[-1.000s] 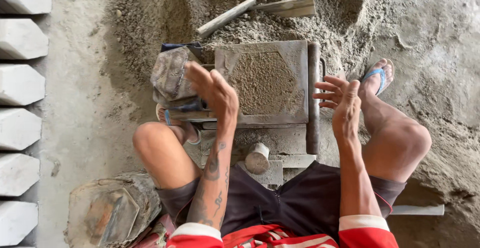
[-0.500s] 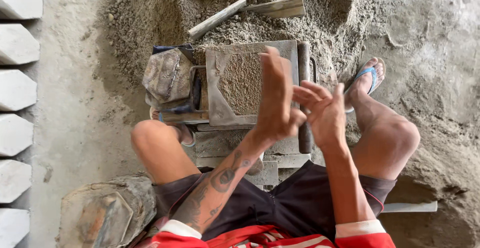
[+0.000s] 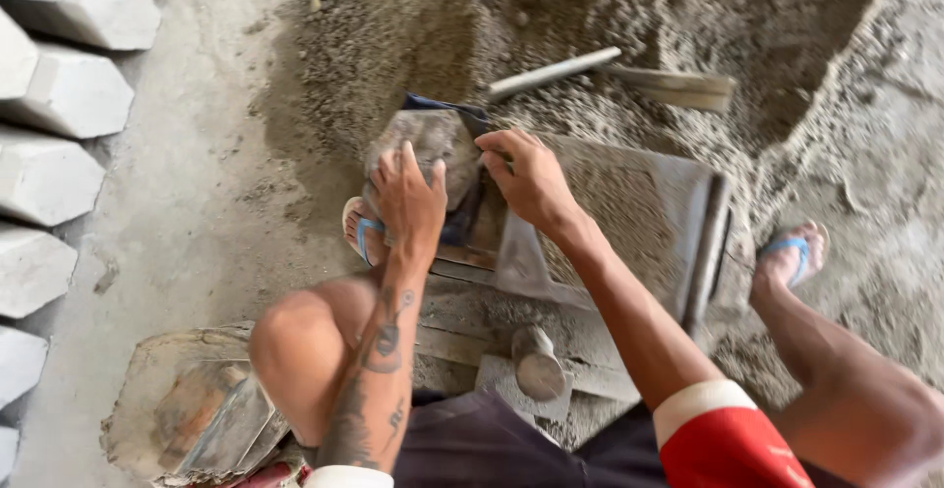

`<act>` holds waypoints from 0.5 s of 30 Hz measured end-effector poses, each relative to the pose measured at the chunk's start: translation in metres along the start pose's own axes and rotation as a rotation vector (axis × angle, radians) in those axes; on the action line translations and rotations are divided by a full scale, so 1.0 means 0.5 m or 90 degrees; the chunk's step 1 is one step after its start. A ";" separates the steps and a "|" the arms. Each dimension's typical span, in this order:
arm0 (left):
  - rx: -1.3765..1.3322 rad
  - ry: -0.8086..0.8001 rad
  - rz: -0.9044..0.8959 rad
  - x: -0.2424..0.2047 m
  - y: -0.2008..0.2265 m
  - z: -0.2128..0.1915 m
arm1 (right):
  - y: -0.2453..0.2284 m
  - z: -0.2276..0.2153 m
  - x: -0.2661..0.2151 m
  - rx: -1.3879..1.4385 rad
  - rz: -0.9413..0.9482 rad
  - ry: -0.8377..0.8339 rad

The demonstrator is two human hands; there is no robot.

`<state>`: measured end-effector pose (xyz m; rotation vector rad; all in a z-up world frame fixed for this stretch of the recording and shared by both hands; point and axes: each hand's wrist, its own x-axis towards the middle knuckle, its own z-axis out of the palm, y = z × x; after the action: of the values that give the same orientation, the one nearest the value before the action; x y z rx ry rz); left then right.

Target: The person fills a hexagonal mold with a sand and cement mixture, packs it down with a metal bar, levels the surface with a piece of wood and their hands, and then removes the mold to produce a paving stone which they place on a stack.

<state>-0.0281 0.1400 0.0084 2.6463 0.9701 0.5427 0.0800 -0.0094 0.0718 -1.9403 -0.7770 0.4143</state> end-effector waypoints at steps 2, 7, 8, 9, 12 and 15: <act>0.065 -0.042 -0.073 0.000 -0.031 0.021 | 0.069 0.063 0.087 -0.177 -0.072 -0.097; 0.036 -0.120 -0.087 0.001 -0.074 0.102 | 0.154 0.148 0.208 -0.589 -0.335 -0.189; 0.036 -0.119 -0.094 0.008 -0.071 0.099 | 0.155 0.152 0.224 -0.588 -0.339 -0.195; 0.035 -0.124 -0.070 0.013 -0.068 0.095 | 0.156 0.156 0.238 -0.597 -0.337 -0.232; 0.036 -0.112 -0.031 0.011 -0.069 0.090 | 0.150 0.154 0.252 -0.601 -0.318 -0.304; 0.048 -0.021 0.051 0.031 -0.108 0.108 | 0.125 0.146 0.261 -0.578 -0.297 -0.312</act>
<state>-0.0240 0.1839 -0.0561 2.7617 0.8944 0.4877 0.1557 0.1064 -0.0127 -2.3779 -1.9452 0.2593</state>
